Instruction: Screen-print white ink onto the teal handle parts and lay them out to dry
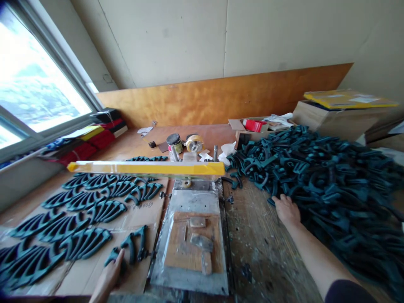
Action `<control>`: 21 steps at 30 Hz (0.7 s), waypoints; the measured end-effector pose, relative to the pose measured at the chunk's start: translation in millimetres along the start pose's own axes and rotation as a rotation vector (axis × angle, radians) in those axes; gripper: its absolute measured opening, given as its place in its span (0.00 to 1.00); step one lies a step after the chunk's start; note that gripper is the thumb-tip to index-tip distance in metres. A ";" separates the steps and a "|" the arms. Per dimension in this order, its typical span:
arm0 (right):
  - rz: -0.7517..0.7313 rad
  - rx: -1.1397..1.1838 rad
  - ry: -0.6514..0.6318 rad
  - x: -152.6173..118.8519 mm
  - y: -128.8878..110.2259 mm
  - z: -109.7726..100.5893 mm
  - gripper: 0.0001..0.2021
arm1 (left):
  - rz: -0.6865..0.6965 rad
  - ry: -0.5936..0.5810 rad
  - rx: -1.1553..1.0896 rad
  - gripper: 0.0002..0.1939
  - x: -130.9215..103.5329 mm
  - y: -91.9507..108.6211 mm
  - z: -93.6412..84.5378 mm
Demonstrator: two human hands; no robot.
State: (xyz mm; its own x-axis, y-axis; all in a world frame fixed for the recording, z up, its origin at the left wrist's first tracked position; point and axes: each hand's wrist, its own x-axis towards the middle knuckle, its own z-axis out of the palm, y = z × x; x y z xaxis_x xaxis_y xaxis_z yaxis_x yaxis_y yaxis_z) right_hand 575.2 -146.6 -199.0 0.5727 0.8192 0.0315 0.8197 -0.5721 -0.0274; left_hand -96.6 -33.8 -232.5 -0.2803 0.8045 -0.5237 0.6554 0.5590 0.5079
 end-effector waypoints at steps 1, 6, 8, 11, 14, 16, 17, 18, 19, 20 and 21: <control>-0.021 -0.013 0.003 0.3 -0.1 5.1 0.21 | 0.022 -0.028 0.047 0.30 2.8 0.2 0.5; -0.100 0.171 -0.028 -11.8 -41.2 7.8 0.14 | 0.084 -0.199 0.230 0.29 -1.4 7.9 -18.6; -0.182 0.431 -0.087 -36.9 -80.5 -2.6 0.16 | 0.123 -0.183 0.182 0.29 -10.5 21.6 -29.6; -0.476 0.720 -0.108 -93.1 -152.8 -22.6 0.15 | 0.247 -0.132 -0.092 0.33 -29.4 64.8 -41.2; -0.730 0.719 -0.097 -140.1 -215.7 -35.1 0.13 | 0.447 -0.092 -0.292 0.34 -55.7 131.0 -50.2; -0.848 0.586 -0.023 -153.8 -243.0 -36.5 0.14 | 0.661 -0.066 -0.555 0.33 -77.5 179.3 -57.8; -0.890 0.499 0.031 -155.6 -252.2 -35.8 0.14 | 0.744 -0.073 -0.683 0.33 -88.6 202.0 -62.1; -0.918 0.412 0.087 -155.4 -259.0 -34.7 0.14 | 0.804 -0.092 -0.806 0.32 -99.1 222.6 -66.3; -0.934 0.338 0.139 -154.0 -263.7 -33.3 0.14 | 0.844 -0.121 -0.896 0.31 -108.3 240.1 -70.2; -0.940 0.282 0.180 -152.5 -266.9 -32.0 0.15 | 0.868 -0.149 -0.960 0.30 -115.9 253.9 -73.6; -0.937 0.244 0.207 -151.4 -268.5 -30.9 0.15 | 0.883 -0.171 -0.997 0.28 -121.6 263.3 -76.3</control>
State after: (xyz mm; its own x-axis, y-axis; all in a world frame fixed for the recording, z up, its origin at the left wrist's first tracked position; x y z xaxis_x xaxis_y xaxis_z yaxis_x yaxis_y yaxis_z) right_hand 268.5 -118.3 -165.6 -0.2981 0.8995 0.3194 0.9319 0.3467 -0.1066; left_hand 56.5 30.9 17.1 0.1066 0.9750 0.1948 -0.2372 -0.1653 0.9573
